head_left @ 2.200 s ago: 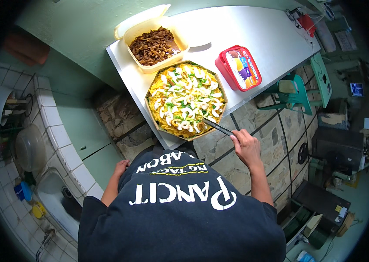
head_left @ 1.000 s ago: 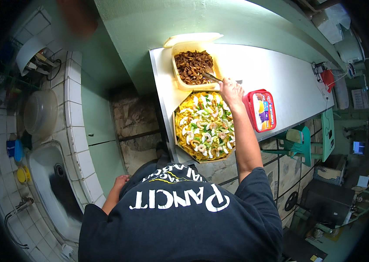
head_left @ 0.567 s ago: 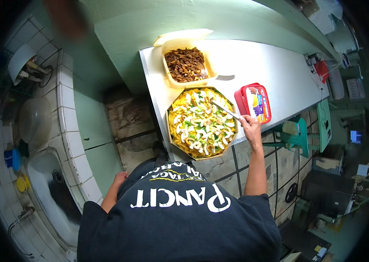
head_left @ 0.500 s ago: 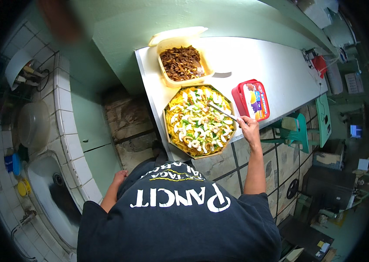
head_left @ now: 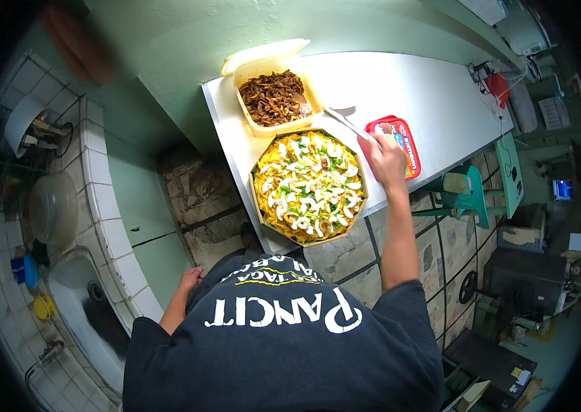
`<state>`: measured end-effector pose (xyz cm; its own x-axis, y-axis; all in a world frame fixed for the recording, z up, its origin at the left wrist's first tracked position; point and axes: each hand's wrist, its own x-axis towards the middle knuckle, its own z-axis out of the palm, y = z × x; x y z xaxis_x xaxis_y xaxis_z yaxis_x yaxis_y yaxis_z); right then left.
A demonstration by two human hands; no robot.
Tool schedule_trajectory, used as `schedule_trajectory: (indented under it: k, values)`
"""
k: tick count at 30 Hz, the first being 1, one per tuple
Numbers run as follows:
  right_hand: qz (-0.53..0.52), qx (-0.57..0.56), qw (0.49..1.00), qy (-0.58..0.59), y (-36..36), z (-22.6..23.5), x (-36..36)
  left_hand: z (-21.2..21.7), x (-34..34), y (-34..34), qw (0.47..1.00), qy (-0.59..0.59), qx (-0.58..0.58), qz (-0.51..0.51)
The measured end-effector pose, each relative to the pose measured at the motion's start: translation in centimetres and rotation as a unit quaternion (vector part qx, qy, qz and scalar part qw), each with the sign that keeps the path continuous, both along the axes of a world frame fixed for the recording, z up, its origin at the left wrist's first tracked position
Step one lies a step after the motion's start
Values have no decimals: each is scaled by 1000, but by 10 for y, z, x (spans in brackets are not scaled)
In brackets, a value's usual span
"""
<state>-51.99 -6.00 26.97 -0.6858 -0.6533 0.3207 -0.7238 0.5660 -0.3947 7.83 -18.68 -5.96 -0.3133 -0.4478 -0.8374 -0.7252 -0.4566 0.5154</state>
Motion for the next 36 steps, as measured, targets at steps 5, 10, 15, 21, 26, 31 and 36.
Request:
schedule_trajectory:
  k: [5, 10, 15, 21, 26, 31, 36]
  values:
    - [-2, 229, 973, 14, -102, -26, -26, 0, 9, 13, 995, 27, -71, -58]
    - [-12, 255, 967, -13, -141, -46, -38, -21, 37, 29, 985, 62, -123, -102]
    - [-25, 191, 981, -31, -116, -35, -44, -34, 61, 45, 977, -25, -141, -159]
    - [44, -35, 991, -120, -27, -31, -15, -42, 59, 39, 997, -23, 20, 64]
    - [22, -93, 949, -300, 51, -67, 40, -45, 43, 15, 961, 30, -165, -219]
    - [-1, -75, 959, -272, 73, -88, 66, -19, 16, -3, 983, 41, -94, -150]
    - [-2, -31, 986, -163, 74, -66, 72, 14, -3, -8, 995, -19, -25, -91]
